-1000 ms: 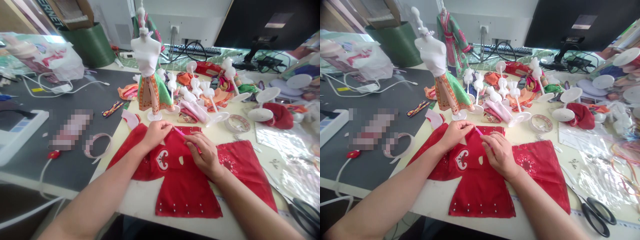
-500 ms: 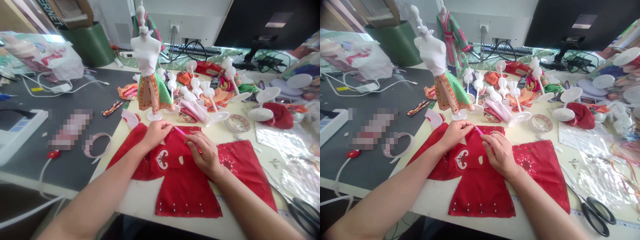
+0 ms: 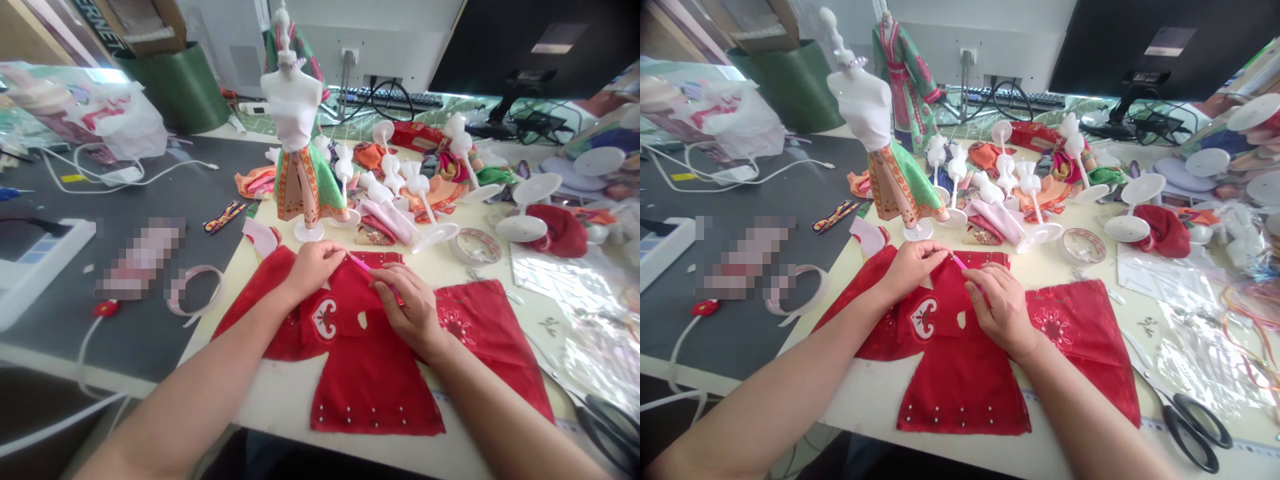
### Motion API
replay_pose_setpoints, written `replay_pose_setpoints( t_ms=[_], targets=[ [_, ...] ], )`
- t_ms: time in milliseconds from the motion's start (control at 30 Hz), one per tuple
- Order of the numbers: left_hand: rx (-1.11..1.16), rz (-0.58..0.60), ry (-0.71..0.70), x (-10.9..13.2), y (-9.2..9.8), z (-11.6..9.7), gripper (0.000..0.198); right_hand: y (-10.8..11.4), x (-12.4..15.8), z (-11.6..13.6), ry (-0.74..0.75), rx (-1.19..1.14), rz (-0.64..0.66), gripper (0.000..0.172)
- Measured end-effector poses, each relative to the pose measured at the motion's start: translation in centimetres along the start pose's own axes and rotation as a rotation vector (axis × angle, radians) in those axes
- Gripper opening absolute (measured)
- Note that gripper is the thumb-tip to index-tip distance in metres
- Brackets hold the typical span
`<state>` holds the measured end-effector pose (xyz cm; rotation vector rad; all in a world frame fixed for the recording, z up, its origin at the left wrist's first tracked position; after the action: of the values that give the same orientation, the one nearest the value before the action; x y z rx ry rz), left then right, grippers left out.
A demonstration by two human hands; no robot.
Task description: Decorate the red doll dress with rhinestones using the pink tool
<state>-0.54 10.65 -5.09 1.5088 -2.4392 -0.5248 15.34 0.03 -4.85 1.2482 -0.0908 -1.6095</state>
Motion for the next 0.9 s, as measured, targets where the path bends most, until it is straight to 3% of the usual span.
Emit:
replay_pose_setpoints(
  t_ms=[633, 900],
  targets=[
    [-0.127, -0.019, -0.028, -0.01, 0.09, -0.07, 0.030, 0.07, 0.03, 0.02, -0.012, -0.009, 0.009, 0.022],
    [-0.538, -0.050, -0.091, 0.28, 0.58, -0.30, 0.027, -0.65, -0.12, -0.56, -0.051, 0.056, 0.129, 0.023]
  ],
)
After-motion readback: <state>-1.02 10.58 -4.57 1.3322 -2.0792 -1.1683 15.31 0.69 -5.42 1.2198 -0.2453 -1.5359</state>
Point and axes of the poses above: each hand's wrist, its own x-axis away from the middle knuckle, its own y-axis out of the back of the hand, z = x × y, the point moved 1 cm from there along -x, towards the middle knuckle, and after that the axes turned 1 degree about x, right-handed, at the moved point
